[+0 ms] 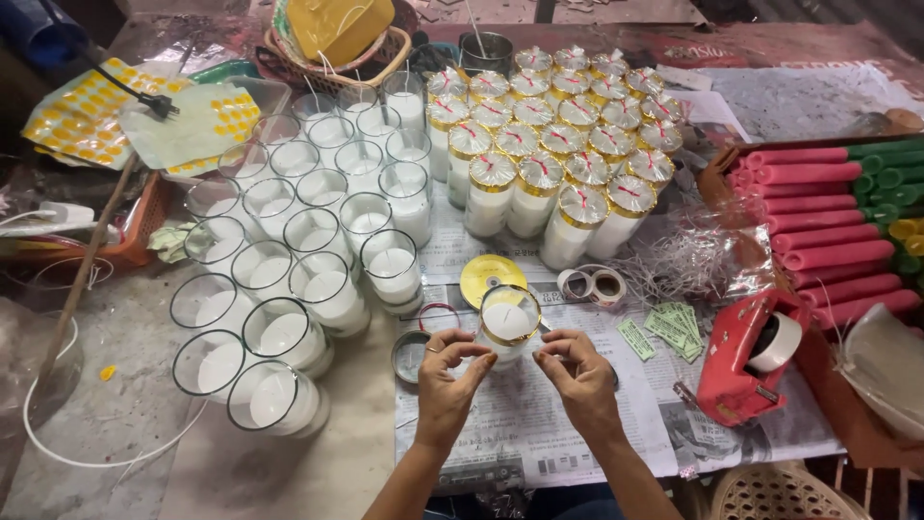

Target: Applying decorative gold bands and labels to glass candle containers.

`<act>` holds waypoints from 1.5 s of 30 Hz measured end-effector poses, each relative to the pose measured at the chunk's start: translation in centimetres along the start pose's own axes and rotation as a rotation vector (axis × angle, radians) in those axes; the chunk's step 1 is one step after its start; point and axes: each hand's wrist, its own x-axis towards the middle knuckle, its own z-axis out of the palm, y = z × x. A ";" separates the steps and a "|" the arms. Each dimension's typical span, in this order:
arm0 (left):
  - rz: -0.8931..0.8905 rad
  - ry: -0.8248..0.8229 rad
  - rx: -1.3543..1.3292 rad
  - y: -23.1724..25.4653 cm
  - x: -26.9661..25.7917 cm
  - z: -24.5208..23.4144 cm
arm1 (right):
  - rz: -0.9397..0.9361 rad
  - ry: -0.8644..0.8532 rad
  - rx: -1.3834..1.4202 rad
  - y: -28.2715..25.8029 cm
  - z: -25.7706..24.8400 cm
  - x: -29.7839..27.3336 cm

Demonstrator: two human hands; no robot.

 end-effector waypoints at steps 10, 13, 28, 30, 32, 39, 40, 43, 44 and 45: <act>0.101 0.187 0.023 -2.3 0.5 1.4 | -0.300 0.118 -0.209 -0.1 1.3 0.0; 0.096 0.189 0.023 -2.8 0.7 1.5 | -0.287 0.124 -0.194 0.5 1.4 0.1; 0.112 0.029 -0.040 -1.5 3.1 0.1 | -0.282 0.065 0.035 2.9 1.2 2.6; 0.105 0.034 -0.039 -1.4 3.5 -0.1 | -0.247 0.055 0.098 3.2 0.8 3.2; 0.116 0.027 -0.126 -1.6 3.8 -0.2 | -0.256 0.010 0.086 3.1 0.2 3.5; 0.158 0.042 -0.086 -1.5 4.5 -0.4 | -0.229 -0.004 0.093 2.5 -0.4 4.1; 0.183 0.068 -0.009 -1.5 4.3 -0.4 | -0.290 0.032 0.004 1.4 -0.2 3.6; 0.375 0.087 0.178 -2.1 3.0 -0.2 | -0.568 0.072 -0.220 -0.3 0.0 1.9; 0.545 0.078 0.291 -2.3 2.5 -0.1 | -0.785 0.075 -0.354 -0.6 0.1 1.3; 0.543 0.076 0.290 -1.3 2.4 0.1 | -0.783 0.075 -0.355 -0.7 0.3 1.3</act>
